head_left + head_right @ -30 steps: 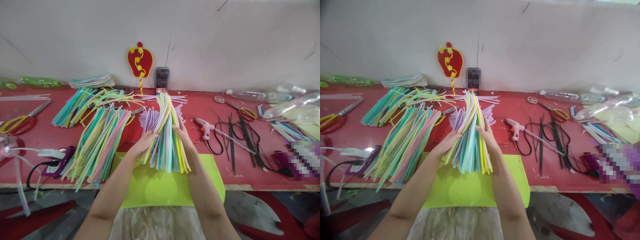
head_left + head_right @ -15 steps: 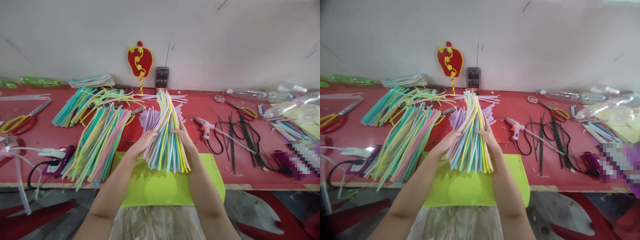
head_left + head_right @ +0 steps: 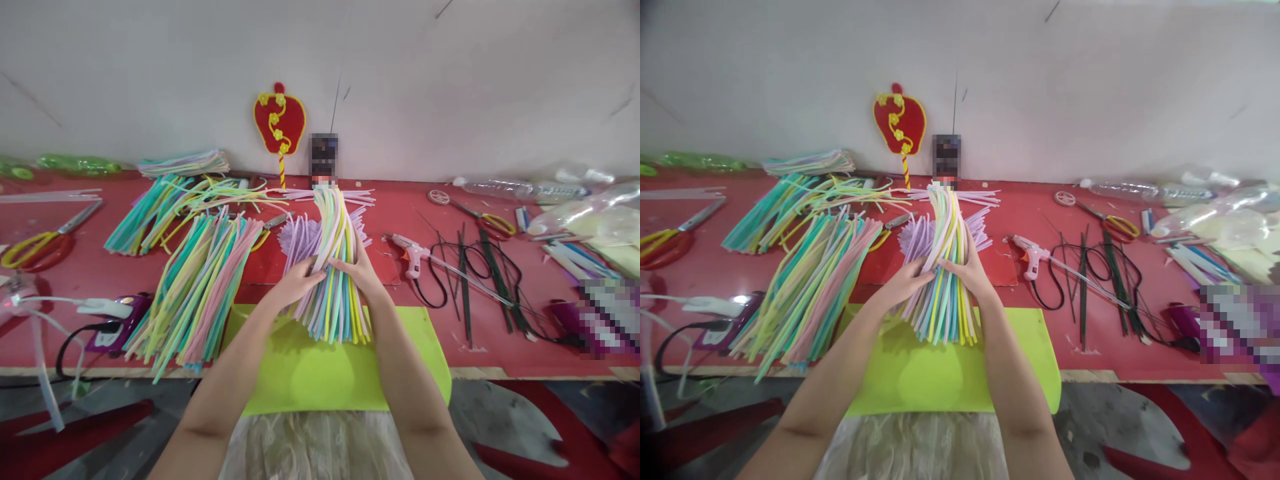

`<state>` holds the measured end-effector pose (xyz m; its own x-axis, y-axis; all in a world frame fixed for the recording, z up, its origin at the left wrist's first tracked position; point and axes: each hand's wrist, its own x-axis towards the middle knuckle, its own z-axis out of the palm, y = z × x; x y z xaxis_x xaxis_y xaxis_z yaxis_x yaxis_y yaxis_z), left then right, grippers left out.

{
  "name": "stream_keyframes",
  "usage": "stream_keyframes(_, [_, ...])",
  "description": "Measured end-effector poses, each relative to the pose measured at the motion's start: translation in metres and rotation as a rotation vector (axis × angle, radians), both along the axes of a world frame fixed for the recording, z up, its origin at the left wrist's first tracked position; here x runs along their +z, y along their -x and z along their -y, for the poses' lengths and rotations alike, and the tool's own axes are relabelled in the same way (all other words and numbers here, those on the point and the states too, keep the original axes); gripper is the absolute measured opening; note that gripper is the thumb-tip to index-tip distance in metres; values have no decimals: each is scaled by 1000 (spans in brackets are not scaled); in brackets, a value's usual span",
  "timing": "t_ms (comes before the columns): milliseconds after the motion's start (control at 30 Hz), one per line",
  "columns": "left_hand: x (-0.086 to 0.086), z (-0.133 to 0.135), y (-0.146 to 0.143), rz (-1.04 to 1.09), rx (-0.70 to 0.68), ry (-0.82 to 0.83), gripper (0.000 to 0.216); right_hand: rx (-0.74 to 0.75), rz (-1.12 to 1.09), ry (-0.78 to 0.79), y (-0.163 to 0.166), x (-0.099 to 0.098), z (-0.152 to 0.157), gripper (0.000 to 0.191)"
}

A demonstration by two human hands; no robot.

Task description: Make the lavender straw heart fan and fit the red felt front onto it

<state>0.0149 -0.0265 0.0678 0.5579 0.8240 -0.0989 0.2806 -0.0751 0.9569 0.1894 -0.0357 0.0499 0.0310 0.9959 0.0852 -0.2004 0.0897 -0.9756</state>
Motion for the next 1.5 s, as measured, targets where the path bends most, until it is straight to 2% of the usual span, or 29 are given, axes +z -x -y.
stream_keyframes(267, [2, -1, 3, 24, 24, 38, 43, 30, -64, 57, -2, -1, 1, 98])
stream_keyframes(400, [1, -1, 3, 49, 15, -5, 43, 40, -86, 45, -3, -1, 0, 99])
stream_keyframes(567, [-1, 0, 2, 24, -32, -2, 52, 25, -90, 18, -4, -2, -2, 103])
stream_keyframes(767, [-1, 0, 1, -9, -15, -20, 56, 24, -79, 10, -3, 1, 1, 103])
stream_keyframes(933, [-2, 0, 0, 47, -2, -12, 64, 18, -59, -12, -3, 0, 0, 103])
stream_keyframes(1167, [-1, 0, -1, 9, 25, -27, 50, 9, -34, -44, -3, -3, -3, 102])
stream_keyframes(1367, [-11, -1, -1, 68, 23, 21, 50, 8, -22, -38, -3, -1, -2, 101])
stream_keyframes(1500, [-10, 0, -1, 132, 12, 47, 49, -7, -7, -17, -1, 2, -1, 102])
